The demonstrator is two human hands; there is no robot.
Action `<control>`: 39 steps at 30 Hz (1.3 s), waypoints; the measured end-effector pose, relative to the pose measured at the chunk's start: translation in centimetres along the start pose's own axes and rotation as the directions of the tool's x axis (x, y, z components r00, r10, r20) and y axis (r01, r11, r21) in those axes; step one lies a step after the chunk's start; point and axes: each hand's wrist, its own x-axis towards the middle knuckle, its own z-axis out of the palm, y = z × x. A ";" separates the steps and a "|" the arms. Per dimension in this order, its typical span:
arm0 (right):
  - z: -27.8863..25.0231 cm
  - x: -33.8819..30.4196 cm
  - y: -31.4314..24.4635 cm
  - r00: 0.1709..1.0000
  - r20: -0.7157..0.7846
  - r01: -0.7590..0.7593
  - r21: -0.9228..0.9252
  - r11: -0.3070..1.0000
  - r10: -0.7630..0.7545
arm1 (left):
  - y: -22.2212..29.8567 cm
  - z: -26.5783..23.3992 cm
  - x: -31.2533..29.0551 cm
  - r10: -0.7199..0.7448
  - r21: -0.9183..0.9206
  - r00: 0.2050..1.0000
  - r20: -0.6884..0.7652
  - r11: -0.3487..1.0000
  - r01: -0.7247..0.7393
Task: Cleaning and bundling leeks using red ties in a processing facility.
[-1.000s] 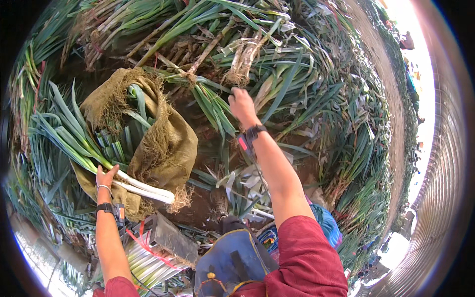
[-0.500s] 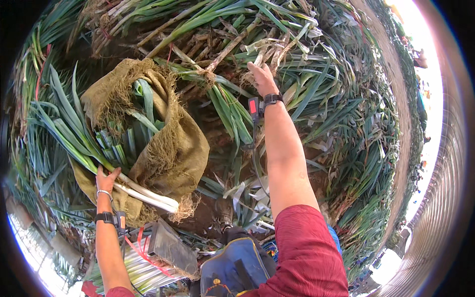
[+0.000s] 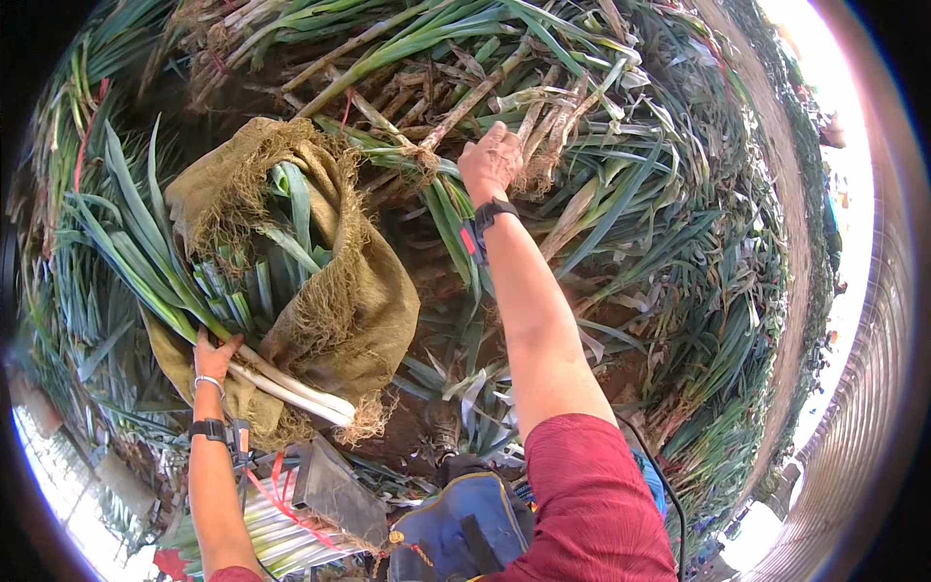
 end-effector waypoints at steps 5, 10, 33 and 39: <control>0.4 1.2 1.0 0.996 -0.069 -0.068 -0.107 0.992 0.061 | 0.8 0.2 -0.1 -0.017 -0.012 1.000 0.022 1.000 0.017; -1.0 3.8 4.9 0.940 0.266 -0.206 -0.056 0.977 0.213 | -0.4 0.5 0.3 -0.033 0.026 0.999 -0.023 0.999 0.034; -8.9 -21.4 9.5 0.634 0.772 -0.524 0.380 0.762 0.050 | 1.3 0.6 0.2 -0.086 0.075 0.996 0.009 0.993 0.086; -12.5 -20.3 7.4 0.647 0.762 -0.558 0.483 0.674 -0.010 | -0.7 1.0 0.3 -0.051 0.135 0.996 -0.067 0.989 0.059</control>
